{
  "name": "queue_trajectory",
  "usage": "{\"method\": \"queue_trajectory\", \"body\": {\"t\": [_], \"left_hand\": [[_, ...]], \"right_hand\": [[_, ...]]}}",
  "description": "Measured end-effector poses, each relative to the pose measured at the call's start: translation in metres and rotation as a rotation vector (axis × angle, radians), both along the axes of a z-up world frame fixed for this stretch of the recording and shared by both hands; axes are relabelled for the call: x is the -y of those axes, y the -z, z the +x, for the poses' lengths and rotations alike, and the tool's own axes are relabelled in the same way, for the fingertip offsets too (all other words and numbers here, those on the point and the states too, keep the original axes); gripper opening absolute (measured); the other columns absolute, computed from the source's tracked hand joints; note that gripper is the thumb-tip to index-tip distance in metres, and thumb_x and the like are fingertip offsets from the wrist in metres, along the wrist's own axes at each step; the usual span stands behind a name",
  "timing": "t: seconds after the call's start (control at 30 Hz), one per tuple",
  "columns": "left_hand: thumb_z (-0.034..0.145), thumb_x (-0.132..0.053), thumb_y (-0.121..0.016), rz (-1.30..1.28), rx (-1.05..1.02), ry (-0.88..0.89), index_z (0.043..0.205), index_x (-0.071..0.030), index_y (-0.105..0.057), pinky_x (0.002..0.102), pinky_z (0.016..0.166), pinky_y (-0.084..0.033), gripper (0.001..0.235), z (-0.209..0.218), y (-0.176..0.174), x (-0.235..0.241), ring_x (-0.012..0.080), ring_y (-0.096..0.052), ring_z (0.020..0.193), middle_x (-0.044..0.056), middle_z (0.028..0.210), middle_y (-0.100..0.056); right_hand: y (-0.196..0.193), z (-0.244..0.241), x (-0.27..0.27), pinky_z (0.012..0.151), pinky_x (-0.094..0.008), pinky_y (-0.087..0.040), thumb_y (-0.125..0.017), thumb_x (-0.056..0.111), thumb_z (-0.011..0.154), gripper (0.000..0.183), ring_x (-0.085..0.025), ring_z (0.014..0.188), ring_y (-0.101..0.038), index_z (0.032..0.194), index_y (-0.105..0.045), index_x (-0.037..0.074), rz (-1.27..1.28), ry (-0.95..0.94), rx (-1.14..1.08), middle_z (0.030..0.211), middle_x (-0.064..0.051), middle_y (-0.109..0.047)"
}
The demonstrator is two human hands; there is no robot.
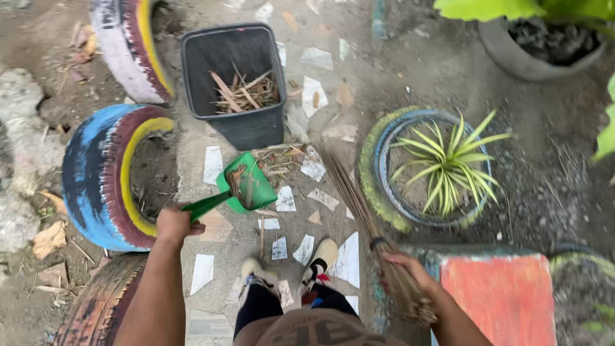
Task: The person sweeps dry leaves, twigs, and small debris from a tiled patio and garden area using a hand broom and a green dustpan, occasionally emptying the dustpan into a black bin.
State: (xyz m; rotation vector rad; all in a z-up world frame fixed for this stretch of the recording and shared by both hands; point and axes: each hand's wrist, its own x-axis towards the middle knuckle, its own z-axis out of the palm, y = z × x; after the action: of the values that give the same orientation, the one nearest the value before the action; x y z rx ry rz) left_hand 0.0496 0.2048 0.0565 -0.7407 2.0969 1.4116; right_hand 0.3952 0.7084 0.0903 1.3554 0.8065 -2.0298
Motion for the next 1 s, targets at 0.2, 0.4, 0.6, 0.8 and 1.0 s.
{"method": "queue_trajectory", "body": {"t": [0.2, 0.4, 0.6, 0.8, 1.0], "left_hand": [[0.101, 0.001, -0.033, 0.222, -0.081, -0.365, 0.121, 0.021, -0.05, 0.051, 0.06, -0.066, 0.033, 0.079, 0.0, 0.064, 0.0445, -0.071, 0.069, 0.033, 0.093, -0.064], [0.1, -0.002, -0.031, 0.309, -0.198, -0.479, 0.115, 0.02, -0.054, 0.048, 0.059, -0.066, 0.035, 0.142, -0.025, 0.1, 0.0397, -0.073, 0.067, 0.028, 0.09, -0.068], [0.099, 0.003, -0.037, 0.286, -0.303, -0.491, 0.116, 0.013, -0.059, 0.045, 0.059, -0.066, 0.03, 0.204, -0.043, 0.116, 0.036, -0.073, 0.066, 0.024, 0.086, -0.068], [0.102, 0.005, -0.041, 0.217, -0.338, -0.524, 0.122, 0.019, -0.055, 0.044, 0.061, -0.068, 0.028, 0.277, -0.072, 0.142, 0.0367, -0.074, 0.069, 0.027, 0.091, -0.068], [0.101, 0.005, -0.038, 0.246, -0.363, -0.583, 0.133, 0.017, -0.051, 0.042, 0.062, -0.068, 0.037, 0.331, -0.074, 0.168, 0.0367, -0.074, 0.07, 0.028, 0.095, -0.068]], "right_hand": [[-0.006, 0.1, -0.05, 0.051, -0.035, -0.048, -0.063, 0.039, 0.083, 0.042, -0.021, 0.059, -0.059, 0.109, -0.062, 0.007, -0.203, -0.056, 0.108, 0.076, -0.012, -0.062], [0.066, 0.135, -0.008, 0.063, -0.036, -0.053, -0.062, 0.025, 0.096, 0.033, -0.023, 0.067, -0.064, 0.11, -0.071, -0.004, -0.136, -0.453, 0.172, 0.085, -0.016, -0.07], [0.084, 0.029, 0.063, 0.045, -0.023, -0.047, -0.054, 0.027, 0.091, 0.036, -0.016, 0.058, -0.062, 0.115, -0.061, 0.002, -0.471, -0.213, 0.083, 0.079, -0.01, -0.066], [0.014, 0.018, 0.012, 0.054, -0.03, -0.057, -0.06, 0.029, 0.093, 0.052, -0.021, 0.064, -0.062, 0.13, -0.048, -0.006, 0.181, -0.387, -0.086, 0.088, -0.015, -0.064], [0.009, 0.091, 0.077, 0.054, -0.038, -0.058, -0.063, 0.03, 0.086, 0.058, -0.027, 0.065, -0.064, 0.132, -0.045, 0.0, 0.014, -0.319, -0.012, 0.088, -0.017, -0.063]]}}
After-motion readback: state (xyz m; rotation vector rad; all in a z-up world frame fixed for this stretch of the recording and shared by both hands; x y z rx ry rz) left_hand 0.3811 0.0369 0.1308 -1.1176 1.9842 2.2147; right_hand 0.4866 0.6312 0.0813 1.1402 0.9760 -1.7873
